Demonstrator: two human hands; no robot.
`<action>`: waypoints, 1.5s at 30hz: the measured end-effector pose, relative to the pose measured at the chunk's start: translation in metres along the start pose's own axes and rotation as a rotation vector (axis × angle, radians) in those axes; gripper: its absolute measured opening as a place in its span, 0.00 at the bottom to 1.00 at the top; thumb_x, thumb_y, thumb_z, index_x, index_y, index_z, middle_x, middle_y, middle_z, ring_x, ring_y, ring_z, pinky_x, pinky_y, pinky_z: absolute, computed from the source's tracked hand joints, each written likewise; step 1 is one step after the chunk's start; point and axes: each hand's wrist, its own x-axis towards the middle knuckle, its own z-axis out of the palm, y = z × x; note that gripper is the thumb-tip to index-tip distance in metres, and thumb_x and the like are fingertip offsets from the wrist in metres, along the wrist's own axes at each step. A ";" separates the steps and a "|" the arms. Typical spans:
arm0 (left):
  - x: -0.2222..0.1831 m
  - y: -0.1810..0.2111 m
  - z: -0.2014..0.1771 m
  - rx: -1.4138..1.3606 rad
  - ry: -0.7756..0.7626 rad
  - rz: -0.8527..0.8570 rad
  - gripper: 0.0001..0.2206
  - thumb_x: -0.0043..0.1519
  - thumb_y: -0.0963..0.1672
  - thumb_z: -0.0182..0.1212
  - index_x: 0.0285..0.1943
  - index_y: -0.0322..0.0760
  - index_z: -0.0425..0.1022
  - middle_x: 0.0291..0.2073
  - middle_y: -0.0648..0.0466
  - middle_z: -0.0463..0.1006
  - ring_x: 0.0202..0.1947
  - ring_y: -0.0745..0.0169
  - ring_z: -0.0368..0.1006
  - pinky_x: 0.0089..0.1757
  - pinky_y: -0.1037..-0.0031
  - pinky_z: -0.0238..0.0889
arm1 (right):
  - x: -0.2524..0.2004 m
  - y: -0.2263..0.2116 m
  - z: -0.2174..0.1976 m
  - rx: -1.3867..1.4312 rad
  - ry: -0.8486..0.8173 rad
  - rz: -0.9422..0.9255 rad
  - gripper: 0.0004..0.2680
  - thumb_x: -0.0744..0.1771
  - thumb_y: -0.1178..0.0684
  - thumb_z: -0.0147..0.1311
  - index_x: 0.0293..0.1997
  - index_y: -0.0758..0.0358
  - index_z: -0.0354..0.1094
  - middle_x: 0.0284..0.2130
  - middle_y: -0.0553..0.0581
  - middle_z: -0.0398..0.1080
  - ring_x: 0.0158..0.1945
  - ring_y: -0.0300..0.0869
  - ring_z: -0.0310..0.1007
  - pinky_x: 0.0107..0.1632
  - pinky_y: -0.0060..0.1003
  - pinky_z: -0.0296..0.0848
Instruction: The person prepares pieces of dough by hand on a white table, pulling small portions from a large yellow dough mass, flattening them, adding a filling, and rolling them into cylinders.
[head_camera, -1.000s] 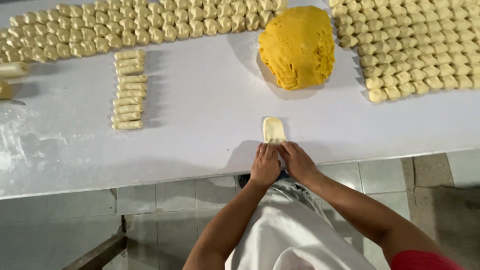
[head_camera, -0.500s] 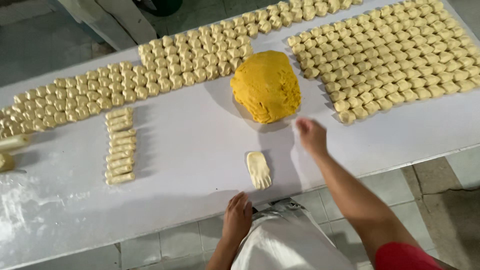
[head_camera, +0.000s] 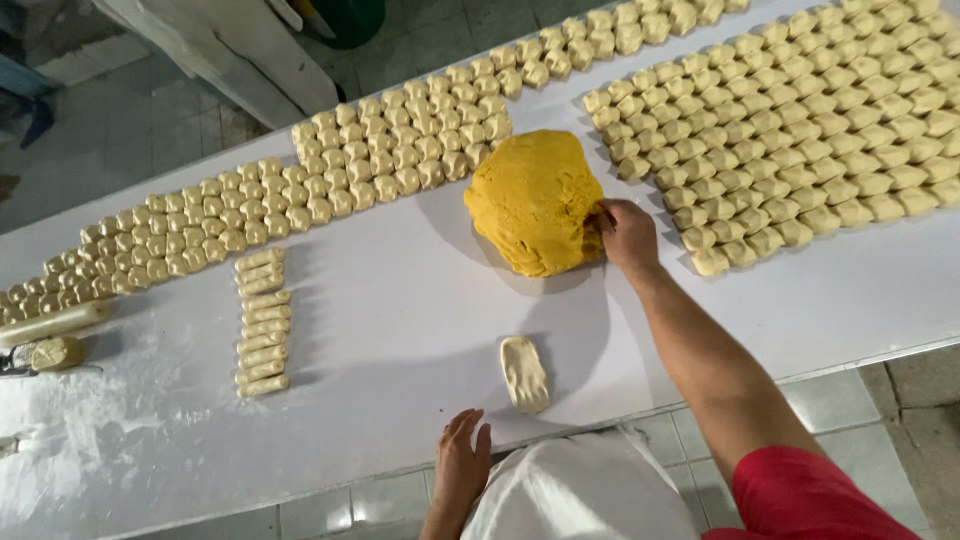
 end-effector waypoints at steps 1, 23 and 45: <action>0.003 0.001 0.000 -0.021 0.008 0.030 0.15 0.62 0.45 0.59 0.55 0.34 0.79 0.56 0.44 0.78 0.58 0.42 0.72 0.56 0.57 0.65 | -0.006 0.002 0.003 0.074 0.023 0.100 0.09 0.68 0.58 0.57 0.53 0.61 0.76 0.46 0.61 0.78 0.47 0.51 0.78 0.50 0.43 0.75; 0.082 0.019 0.059 0.302 -0.075 0.517 0.27 0.62 0.40 0.50 0.74 0.32 0.60 0.74 0.45 0.59 0.75 0.39 0.48 0.67 0.51 0.42 | -0.210 -0.103 0.046 -0.197 -0.365 -0.211 0.07 0.66 0.52 0.58 0.43 0.62 0.76 0.43 0.59 0.76 0.48 0.55 0.72 0.52 0.46 0.73; 0.037 0.034 0.048 0.248 -0.203 0.087 0.33 0.67 0.53 0.44 0.81 0.40 0.44 0.79 0.38 0.31 0.78 0.32 0.21 0.66 0.36 0.17 | -0.238 -0.087 0.013 -0.438 -0.446 -0.327 0.28 0.68 0.34 0.46 0.71 0.64 0.53 0.72 0.67 0.49 0.74 0.63 0.41 0.68 0.67 0.42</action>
